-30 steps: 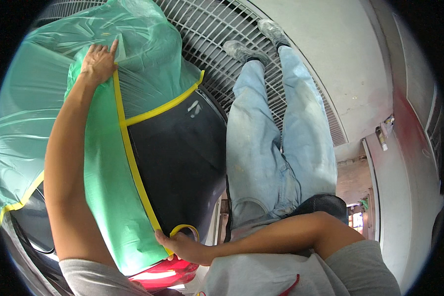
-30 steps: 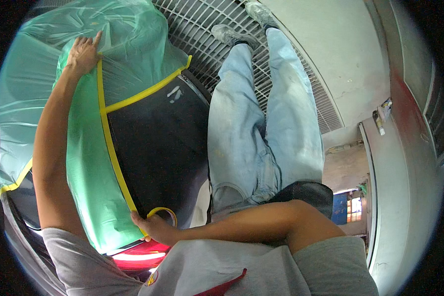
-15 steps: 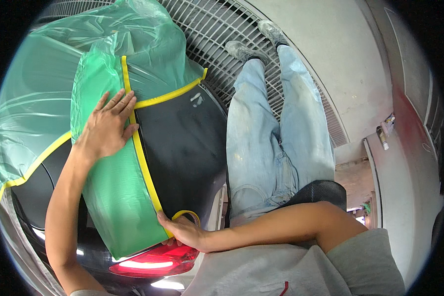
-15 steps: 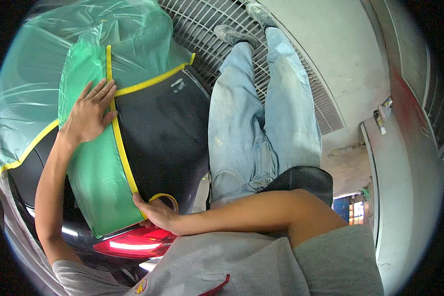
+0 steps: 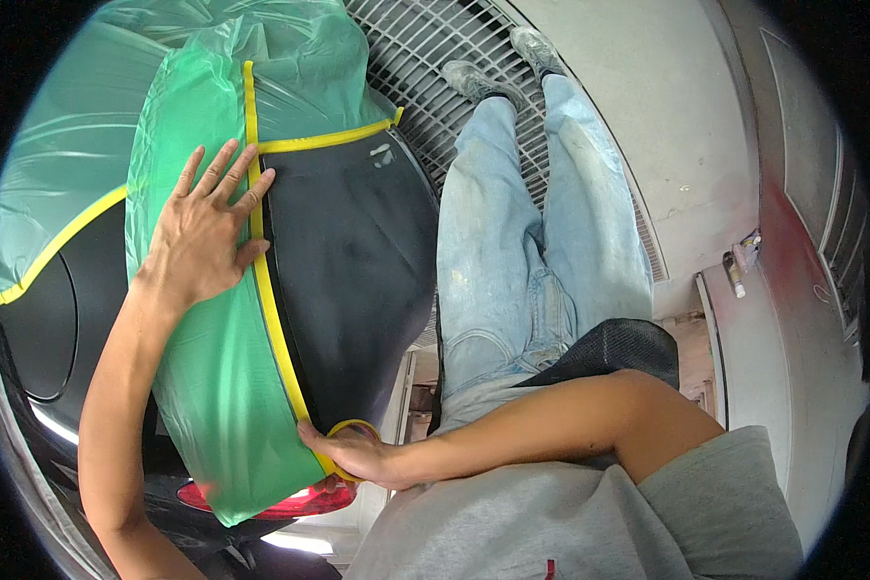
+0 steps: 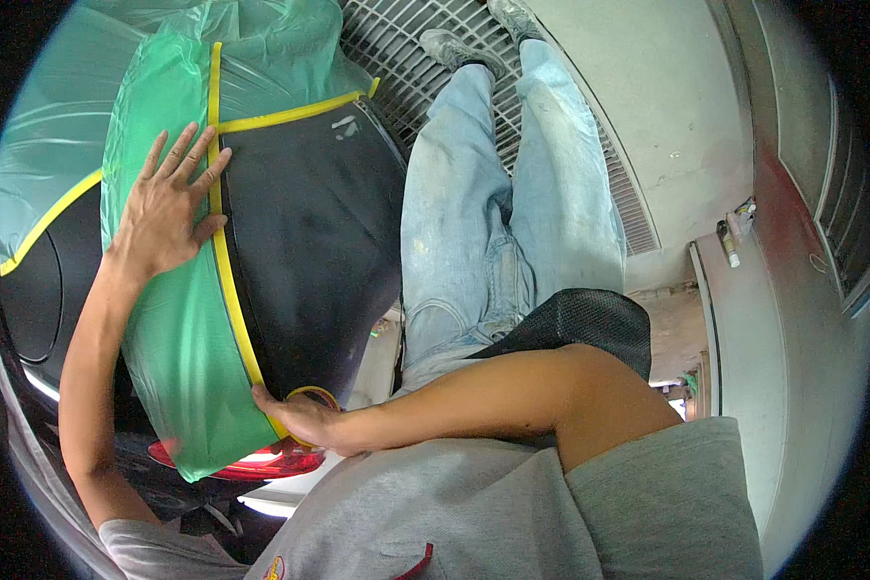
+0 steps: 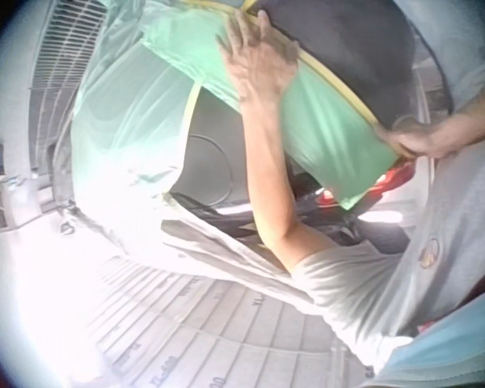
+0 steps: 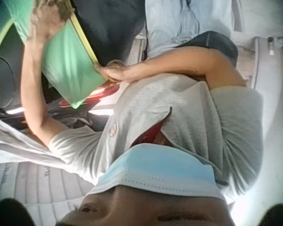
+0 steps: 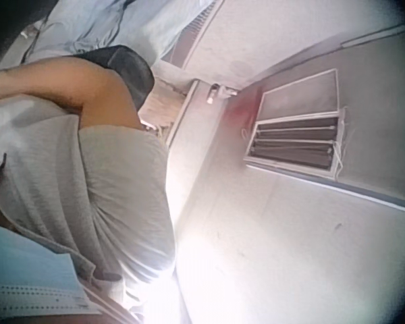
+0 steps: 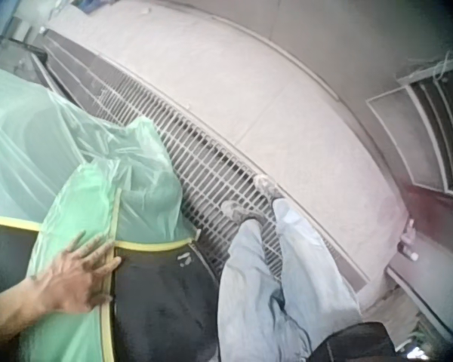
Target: The person places a green plastic sheet over the rear of a black car and secures it with yellow masking tape. They smooth the plastic, apply tape along the edges and seams, and adjust the sheet to cover the trunk and rear bumper area.
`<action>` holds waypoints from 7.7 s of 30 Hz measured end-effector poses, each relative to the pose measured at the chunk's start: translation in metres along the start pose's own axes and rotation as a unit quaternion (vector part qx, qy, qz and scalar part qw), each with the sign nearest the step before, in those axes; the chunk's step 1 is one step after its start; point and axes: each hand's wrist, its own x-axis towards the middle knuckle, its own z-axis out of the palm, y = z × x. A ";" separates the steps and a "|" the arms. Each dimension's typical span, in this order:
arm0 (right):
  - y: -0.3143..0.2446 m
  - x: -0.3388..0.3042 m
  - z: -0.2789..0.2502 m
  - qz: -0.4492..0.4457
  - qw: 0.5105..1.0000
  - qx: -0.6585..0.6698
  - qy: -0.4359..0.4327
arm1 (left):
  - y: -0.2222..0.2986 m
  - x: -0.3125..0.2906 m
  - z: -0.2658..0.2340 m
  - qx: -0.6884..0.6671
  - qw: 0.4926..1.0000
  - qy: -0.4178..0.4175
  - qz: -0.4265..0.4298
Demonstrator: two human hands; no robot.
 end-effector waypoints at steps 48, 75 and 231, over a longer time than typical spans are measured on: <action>0.055 0.019 -0.033 0.148 0.985 -0.074 -0.049 | 0.076 -0.068 0.041 0.003 0.993 -0.033 -0.112; 0.100 0.047 -0.043 0.002 0.993 -0.072 -0.097 | 0.121 -0.094 0.042 -0.034 0.989 -0.069 -0.128; 0.195 0.309 -0.180 -0.669 0.742 -0.008 0.030 | 0.292 -0.178 0.228 0.573 0.792 0.209 0.041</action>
